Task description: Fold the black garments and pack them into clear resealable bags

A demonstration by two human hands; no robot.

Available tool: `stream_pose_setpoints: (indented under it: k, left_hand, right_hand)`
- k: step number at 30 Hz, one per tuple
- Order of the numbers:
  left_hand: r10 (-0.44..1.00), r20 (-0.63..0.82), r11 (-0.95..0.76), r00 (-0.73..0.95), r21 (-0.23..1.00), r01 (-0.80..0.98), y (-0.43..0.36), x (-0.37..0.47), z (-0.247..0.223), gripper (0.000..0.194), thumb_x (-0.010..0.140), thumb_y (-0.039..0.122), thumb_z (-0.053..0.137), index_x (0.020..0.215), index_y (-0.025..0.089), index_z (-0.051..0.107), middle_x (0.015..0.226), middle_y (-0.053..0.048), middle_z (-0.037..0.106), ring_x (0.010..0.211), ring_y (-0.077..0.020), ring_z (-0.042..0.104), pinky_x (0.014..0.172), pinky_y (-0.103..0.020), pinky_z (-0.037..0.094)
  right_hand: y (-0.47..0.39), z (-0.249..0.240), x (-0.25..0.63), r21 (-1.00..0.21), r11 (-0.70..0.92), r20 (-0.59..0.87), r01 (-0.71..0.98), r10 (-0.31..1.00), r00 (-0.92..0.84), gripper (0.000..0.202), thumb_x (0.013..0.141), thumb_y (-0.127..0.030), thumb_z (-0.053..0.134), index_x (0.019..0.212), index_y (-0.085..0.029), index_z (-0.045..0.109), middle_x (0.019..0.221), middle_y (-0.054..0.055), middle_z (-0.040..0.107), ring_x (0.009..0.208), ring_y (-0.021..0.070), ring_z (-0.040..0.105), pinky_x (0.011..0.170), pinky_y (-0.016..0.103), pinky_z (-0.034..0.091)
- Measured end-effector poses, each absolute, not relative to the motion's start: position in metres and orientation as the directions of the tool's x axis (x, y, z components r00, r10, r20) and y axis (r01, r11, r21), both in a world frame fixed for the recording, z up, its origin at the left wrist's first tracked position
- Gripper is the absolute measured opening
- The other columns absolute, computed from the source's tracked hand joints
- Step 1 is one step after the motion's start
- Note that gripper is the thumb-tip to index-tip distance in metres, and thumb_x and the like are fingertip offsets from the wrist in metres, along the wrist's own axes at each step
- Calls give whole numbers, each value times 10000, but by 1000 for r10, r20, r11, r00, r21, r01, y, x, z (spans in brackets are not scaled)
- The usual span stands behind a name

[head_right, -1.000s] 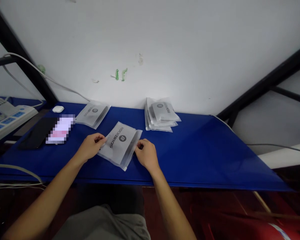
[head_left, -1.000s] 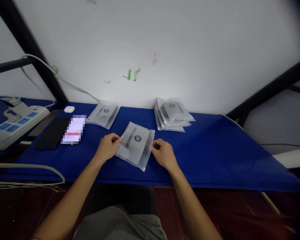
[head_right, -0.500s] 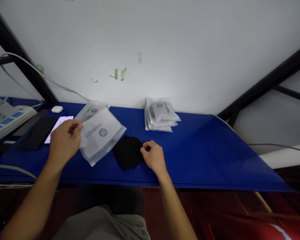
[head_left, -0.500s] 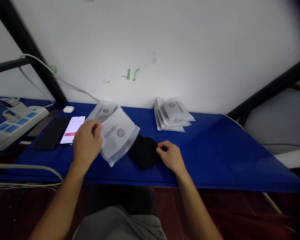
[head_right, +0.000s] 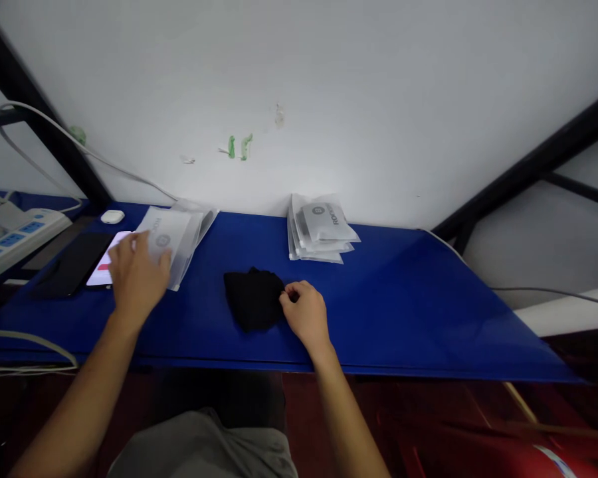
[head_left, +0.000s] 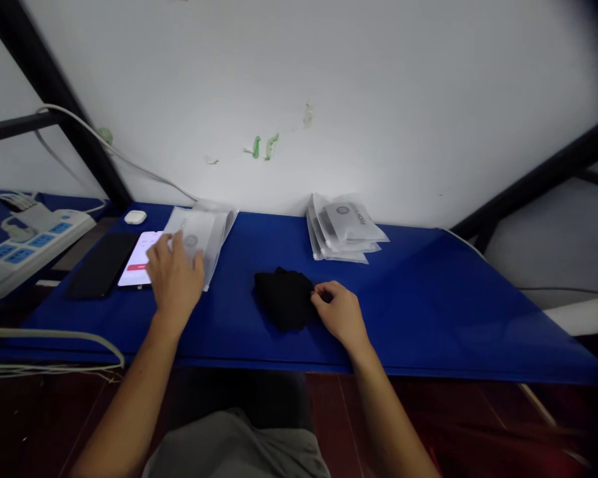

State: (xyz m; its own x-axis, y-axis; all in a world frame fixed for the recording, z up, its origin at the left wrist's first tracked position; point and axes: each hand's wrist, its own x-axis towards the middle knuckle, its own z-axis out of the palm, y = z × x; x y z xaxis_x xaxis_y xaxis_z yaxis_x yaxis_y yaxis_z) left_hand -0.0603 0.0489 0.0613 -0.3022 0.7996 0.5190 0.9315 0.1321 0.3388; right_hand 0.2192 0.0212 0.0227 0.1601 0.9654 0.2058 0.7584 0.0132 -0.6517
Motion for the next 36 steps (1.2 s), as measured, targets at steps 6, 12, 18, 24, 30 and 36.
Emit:
stream_pose_setpoints:
  k: [6, 12, 18, 24, 30, 36]
  left_hand:
    - [880, 438, -341, 185, 311, 887, 32, -20, 42, 418, 934, 334, 451, 1290, 119, 494, 1268, -150, 558, 1199, -285, 482, 1000, -454, 423]
    - [871, 311, -473, 381, 316, 823, 22, -1, 39, 400, 944, 378, 434, 1255, 154, 550, 1286, -124, 561, 1202, -271, 483, 986, -454, 427]
    - [915, 249, -381, 318, 273, 883, 23, -6, 51, 336, 927, 272, 479, 1230, 167, 579, 1258, -113, 569, 1178, -274, 486, 961, -443, 443]
    - [949, 139, -310, 284, 239, 920, -9, 16, 68, 347, 911, 396, 513, 1156, 166, 601, 1025, -97, 617, 942, -249, 592, 778, -373, 522]
    - [905, 86, -424, 416, 237, 874, -5, 15, 58, 386, 902, 252, 521, 1276, 157, 524, 1228, -125, 563, 1062, -256, 571, 855, -385, 512]
    - [823, 232, -564, 518, 224, 795, 3, 24, 56, 385, 871, 263, 576, 1243, 169, 544, 1238, -110, 569, 1139, -271, 510, 911, -420, 467]
  right_hand:
    - [23, 21, 215, -610, 54, 248, 790, 961, 125, 97, 726, -248, 528, 649, -219, 581, 689, 17, 612, 664, 187, 573, 648, 321, 423]
    - [23, 24, 200, -588, 174, 309, 790, 951, 21, 131, 789, -238, 512, 694, -220, 600, 715, 33, 635, 700, 197, 590, 662, 334, 451]
    - [24, 30, 197, -606, 275, 351, 746, 935, -59, 182, 851, -270, 517, 961, -210, 648, 942, 73, 686, 870, 220, 631, 795, 372, 490]
    - [23, 28, 195, -599, 254, 286, 759, 954, -94, 161, 849, -254, 529, 929, -209, 662, 861, 59, 704, 801, 215, 636, 755, 359, 485]
    - [17, 34, 198, -651, 254, 293, 715, 953, -72, 250, 910, -352, 489, 801, -208, 663, 765, 39, 690, 703, 186, 627, 656, 298, 442]
    - [15, 35, 203, -713, 261, 391, 651, 918, 61, 291, 917, -372, 469, 807, -200, 676, 771, 41, 698, 693, 176, 627, 661, 283, 456]
